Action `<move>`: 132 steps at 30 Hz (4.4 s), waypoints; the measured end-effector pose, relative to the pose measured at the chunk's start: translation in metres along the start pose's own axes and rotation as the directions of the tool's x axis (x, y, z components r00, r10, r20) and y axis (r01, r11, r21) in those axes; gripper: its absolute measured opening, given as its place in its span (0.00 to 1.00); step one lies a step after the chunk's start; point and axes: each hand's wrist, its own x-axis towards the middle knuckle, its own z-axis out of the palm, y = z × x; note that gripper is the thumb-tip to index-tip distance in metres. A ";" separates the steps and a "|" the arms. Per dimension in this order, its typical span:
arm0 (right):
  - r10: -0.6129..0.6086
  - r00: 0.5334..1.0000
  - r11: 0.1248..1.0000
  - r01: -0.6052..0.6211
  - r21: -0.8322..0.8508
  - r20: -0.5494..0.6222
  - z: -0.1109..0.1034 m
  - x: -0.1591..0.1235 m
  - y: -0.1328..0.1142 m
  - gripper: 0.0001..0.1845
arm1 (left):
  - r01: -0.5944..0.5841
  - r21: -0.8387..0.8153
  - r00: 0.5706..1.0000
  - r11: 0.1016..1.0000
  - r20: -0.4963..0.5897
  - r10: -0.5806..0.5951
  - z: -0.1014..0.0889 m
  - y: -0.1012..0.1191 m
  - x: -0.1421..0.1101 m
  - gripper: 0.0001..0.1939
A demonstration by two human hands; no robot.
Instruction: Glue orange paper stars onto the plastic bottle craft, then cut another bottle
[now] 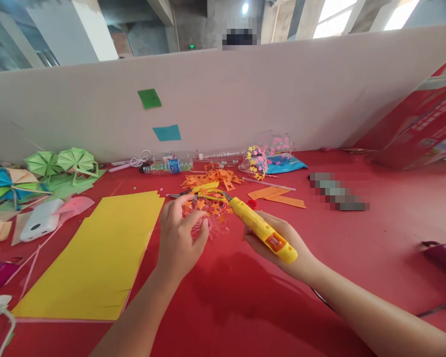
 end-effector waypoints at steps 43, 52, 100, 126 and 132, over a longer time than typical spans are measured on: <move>-0.121 0.979 0.990 0.108 0.087 0.162 0.015 0.001 0.005 0.02 | 0.096 -0.095 0.994 0.991 0.056 -0.091 0.002 -0.003 0.001 0.06; -0.129 0.980 0.990 0.119 0.076 0.152 0.015 0.001 0.008 0.04 | 0.076 -0.148 0.995 0.986 0.080 -0.065 -0.005 0.001 0.002 0.06; -0.197 0.973 0.980 0.199 0.007 -0.118 0.015 -0.009 0.002 0.06 | 0.763 -0.576 0.638 0.294 0.745 -0.194 -0.001 0.056 -0.015 0.11; -0.342 0.939 0.924 0.339 -0.179 0.011 0.009 -0.010 -0.014 0.15 | 0.414 -0.542 0.907 0.731 0.181 -0.380 -0.005 0.029 -0.010 0.10; -0.288 0.958 0.943 0.284 -0.174 0.004 0.009 -0.010 -0.013 0.16 | 0.400 -0.522 0.915 0.753 0.180 -0.362 -0.005 0.028 -0.010 0.12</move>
